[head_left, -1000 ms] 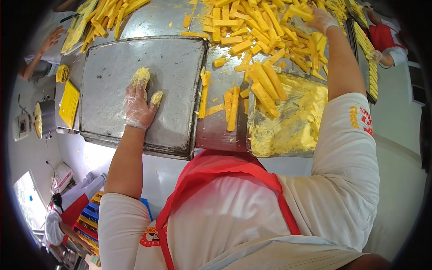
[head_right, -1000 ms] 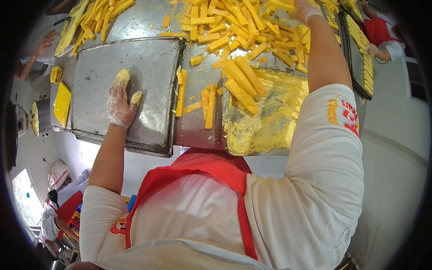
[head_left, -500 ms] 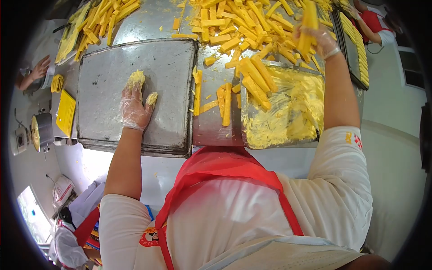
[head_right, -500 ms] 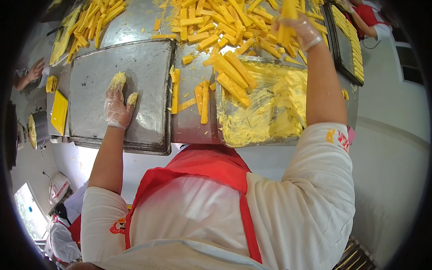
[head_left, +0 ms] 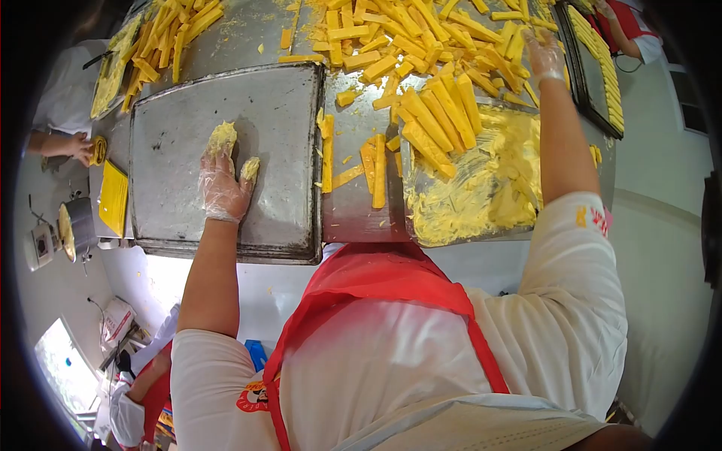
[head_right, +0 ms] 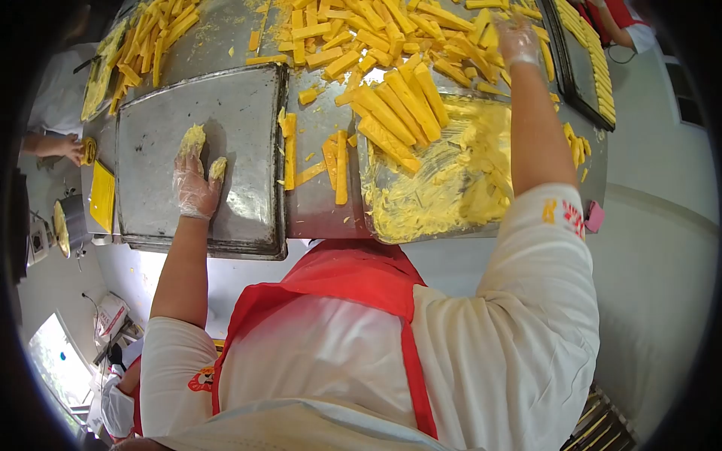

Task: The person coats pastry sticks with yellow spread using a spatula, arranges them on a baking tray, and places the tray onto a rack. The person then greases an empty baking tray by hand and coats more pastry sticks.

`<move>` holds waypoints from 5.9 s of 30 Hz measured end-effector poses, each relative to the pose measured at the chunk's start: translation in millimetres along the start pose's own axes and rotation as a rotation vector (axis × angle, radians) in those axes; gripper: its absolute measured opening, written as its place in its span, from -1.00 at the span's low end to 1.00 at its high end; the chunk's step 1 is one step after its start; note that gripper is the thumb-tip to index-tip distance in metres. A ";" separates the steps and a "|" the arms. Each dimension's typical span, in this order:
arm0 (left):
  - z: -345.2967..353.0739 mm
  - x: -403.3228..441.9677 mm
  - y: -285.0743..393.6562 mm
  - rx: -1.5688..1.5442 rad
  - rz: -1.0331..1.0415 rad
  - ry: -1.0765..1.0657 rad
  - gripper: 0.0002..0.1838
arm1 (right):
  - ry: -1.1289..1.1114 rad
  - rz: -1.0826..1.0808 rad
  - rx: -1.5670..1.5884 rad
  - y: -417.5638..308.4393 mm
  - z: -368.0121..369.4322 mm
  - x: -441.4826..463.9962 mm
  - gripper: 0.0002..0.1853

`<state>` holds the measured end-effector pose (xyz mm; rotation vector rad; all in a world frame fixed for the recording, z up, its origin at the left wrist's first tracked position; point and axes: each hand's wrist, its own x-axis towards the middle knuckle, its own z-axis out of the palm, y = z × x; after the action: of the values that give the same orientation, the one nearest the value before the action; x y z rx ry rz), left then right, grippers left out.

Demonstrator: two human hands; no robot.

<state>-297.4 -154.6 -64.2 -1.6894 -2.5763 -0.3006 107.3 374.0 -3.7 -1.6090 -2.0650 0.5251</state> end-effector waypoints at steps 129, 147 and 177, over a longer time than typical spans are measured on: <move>-100.3 -364.5 907.9 -1.028 1.382 -0.458 -0.34 | 2.277 0.264 2.223 629.7 -95.7 -1064.2 -0.51; -77.2 -402.3 959.6 -0.752 1.017 -0.194 -0.43 | 2.094 1.029 2.097 967.0 -237.8 -985.1 -0.73; -63.0 -368.9 1006.3 -0.918 1.865 -0.088 -0.41 | 0.250 1.642 0.077 566.9 -111.8 -1247.1 -0.91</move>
<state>765.4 -111.5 81.5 -3.2474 0.1279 -1.1434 875.2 -698.8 -389.2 -2.7936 -0.1362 0.7592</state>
